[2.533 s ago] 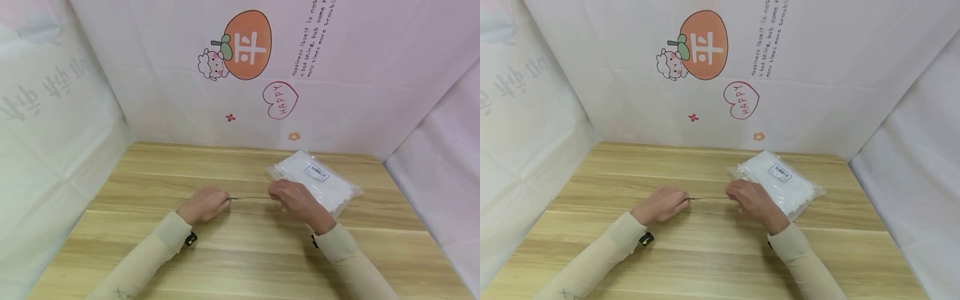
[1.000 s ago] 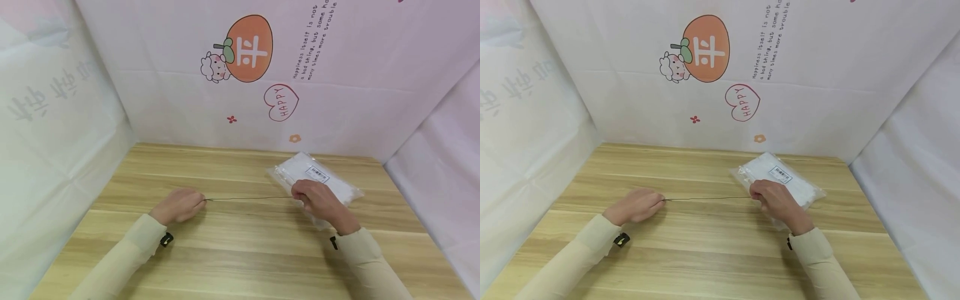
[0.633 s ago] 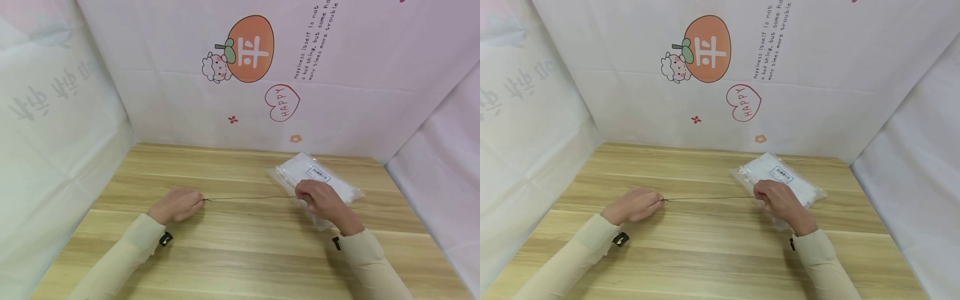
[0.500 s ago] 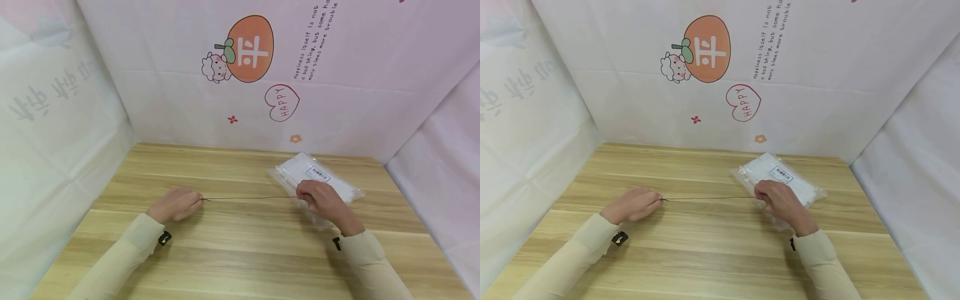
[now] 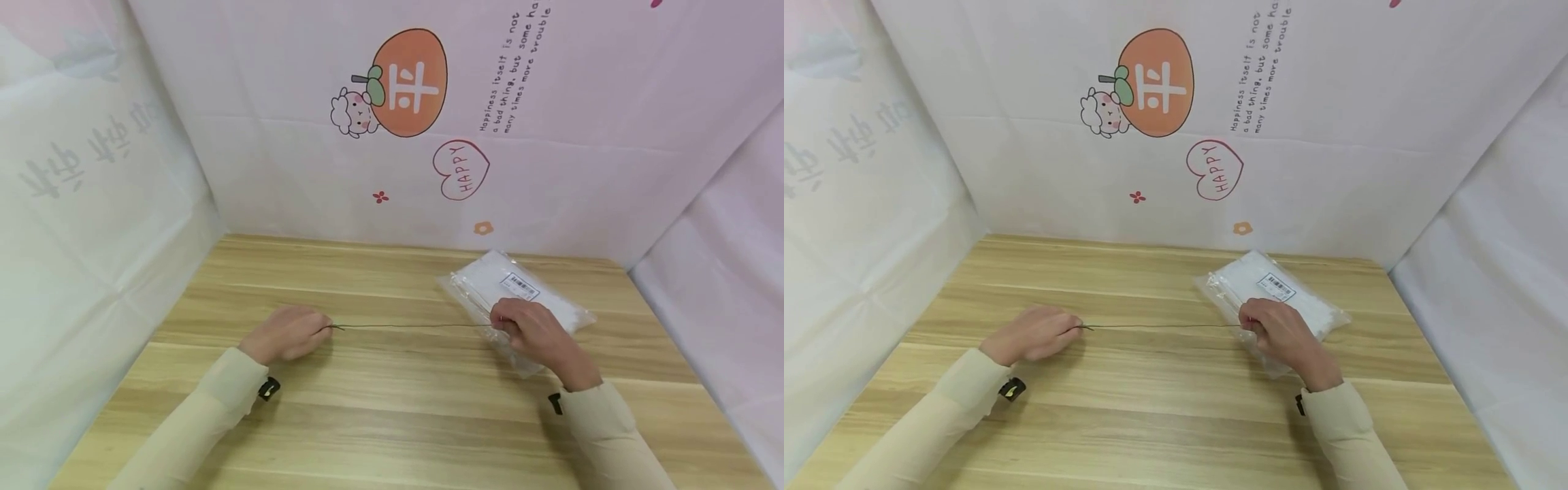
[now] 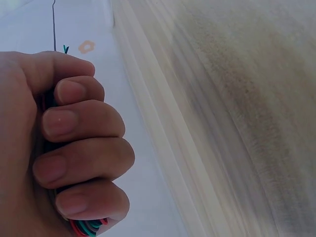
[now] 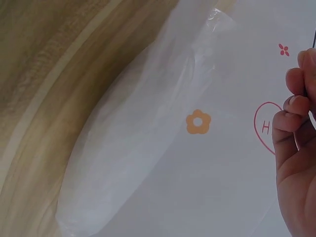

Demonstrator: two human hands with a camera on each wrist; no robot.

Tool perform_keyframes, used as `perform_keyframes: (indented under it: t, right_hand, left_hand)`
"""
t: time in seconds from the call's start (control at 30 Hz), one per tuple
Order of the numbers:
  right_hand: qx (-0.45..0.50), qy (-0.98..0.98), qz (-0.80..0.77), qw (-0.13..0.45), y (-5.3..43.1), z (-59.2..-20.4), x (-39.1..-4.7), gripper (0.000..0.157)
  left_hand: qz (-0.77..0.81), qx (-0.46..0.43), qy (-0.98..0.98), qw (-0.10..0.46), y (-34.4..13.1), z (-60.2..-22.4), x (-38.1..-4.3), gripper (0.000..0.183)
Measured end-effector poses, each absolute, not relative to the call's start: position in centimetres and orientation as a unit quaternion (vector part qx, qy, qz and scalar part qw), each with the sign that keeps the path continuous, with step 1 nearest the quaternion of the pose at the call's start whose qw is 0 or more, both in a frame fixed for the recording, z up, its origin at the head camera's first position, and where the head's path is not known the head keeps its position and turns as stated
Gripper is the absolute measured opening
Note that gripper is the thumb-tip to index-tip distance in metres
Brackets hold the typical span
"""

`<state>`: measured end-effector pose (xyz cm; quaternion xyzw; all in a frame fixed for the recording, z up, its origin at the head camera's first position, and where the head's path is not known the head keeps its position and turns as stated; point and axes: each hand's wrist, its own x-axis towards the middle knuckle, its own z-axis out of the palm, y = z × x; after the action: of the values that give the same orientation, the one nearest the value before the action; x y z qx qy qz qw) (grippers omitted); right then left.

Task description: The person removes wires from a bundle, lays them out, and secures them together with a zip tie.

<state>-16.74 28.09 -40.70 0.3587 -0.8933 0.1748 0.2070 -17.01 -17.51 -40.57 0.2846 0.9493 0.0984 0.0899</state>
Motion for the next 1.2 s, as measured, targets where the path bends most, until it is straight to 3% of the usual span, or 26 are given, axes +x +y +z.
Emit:
perform_keyframes:
  t: [0.83,1.2]
  right_hand:
    - [0.353,-0.891,0.171,0.227,29.1,-40.6,-16.1,0.045]
    - [0.392,-0.901,0.168,0.082,28.5,-40.6,-15.6,0.016]
  left_hand:
    - [0.125,0.298,0.939,0.114,-17.6,-39.9,-16.7,0.041]
    - [0.104,0.27,0.952,0.104,-17.2,-40.3,-17.2,0.038]
